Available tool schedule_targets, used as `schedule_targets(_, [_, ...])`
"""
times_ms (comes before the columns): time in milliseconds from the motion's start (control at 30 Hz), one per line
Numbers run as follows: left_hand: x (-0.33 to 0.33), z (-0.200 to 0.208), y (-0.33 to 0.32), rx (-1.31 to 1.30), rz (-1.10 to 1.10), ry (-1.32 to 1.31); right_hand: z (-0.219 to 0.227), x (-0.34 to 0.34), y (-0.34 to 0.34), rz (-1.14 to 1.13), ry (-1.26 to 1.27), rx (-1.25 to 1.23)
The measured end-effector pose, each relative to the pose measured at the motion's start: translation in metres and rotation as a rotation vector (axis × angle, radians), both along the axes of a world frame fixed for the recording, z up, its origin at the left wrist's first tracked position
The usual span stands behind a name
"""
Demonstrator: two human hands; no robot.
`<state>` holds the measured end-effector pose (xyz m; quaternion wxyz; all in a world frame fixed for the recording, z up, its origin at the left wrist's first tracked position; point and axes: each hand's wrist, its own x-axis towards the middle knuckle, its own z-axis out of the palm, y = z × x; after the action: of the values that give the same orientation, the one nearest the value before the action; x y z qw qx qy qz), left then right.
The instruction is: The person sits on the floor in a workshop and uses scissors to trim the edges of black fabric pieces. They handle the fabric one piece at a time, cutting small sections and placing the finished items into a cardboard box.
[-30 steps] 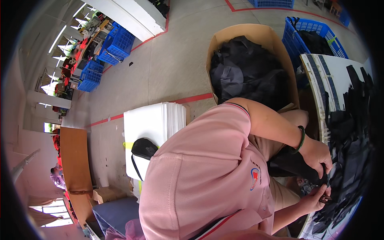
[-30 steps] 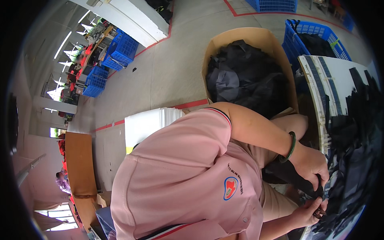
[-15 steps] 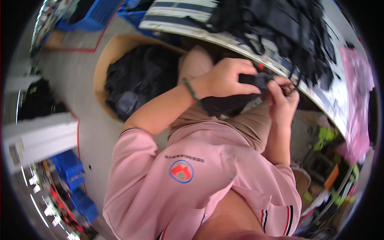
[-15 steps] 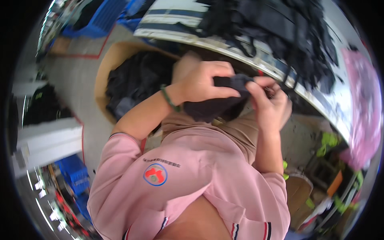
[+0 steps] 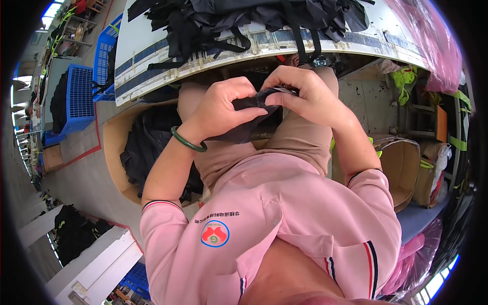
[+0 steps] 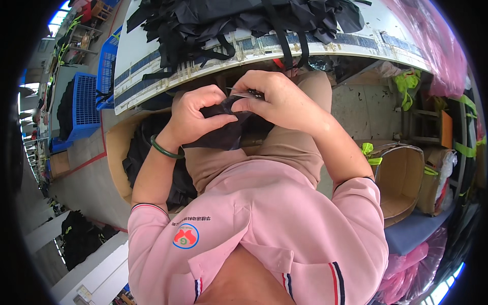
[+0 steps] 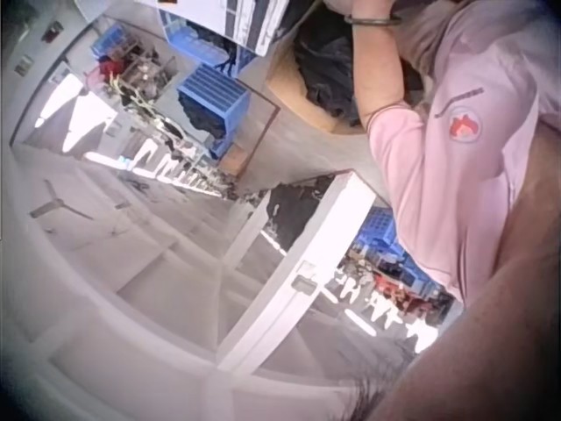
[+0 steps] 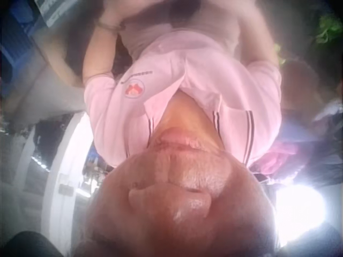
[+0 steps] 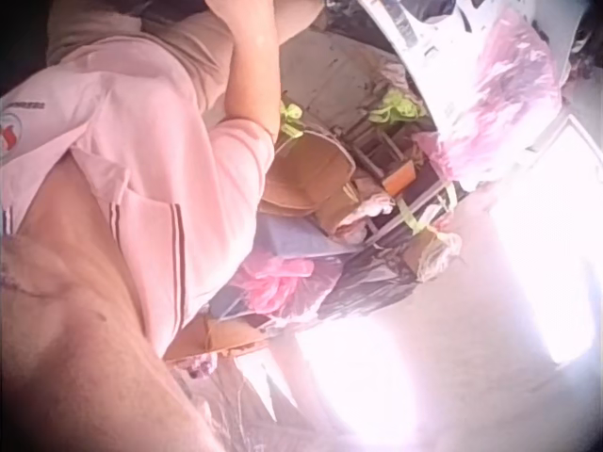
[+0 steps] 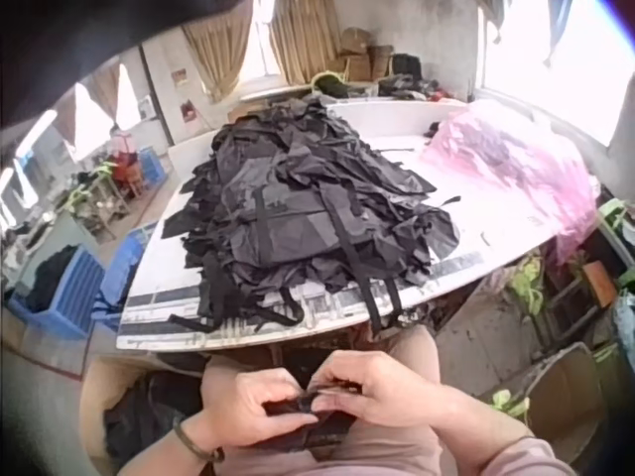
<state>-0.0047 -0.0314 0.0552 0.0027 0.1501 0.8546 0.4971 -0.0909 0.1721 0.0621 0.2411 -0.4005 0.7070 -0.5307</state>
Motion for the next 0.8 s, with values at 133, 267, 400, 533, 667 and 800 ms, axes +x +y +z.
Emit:
schedule_targets(133, [-0.001, 0.009, -0.005, -0.087, 0.0, 0.025, 0.004, -0.002, 0.003, -0.005, 0.042, 0.067])
schedule_targets(267, [0.0, 0.0, -0.02, 0.176, -0.042, -0.017, -0.008, -0.001, 0.006, 0.016, -0.09, -0.217])
schedule_targets(400, [-0.002, -0.015, -0.027, 0.722, -0.095, -0.507, -0.009, -0.001, -0.002, 0.14, -0.224, -0.516])
schedule_targets(533, [-0.004, -0.046, 0.015, 1.161, -0.259, -0.691, 0.0, 0.008, -0.014, 0.237, -0.51, -0.434])
schedule_targets(667, [-0.006, -0.047, 0.024, 1.097, -0.314, -0.792, 0.009, 0.011, -0.011, 0.138, -0.565, -0.278])
schedule_targets(800, [-0.007, -0.03, 0.025, 0.762, 0.141, -0.429, -0.007, 0.006, -0.012, -0.034, -0.142, -0.409])
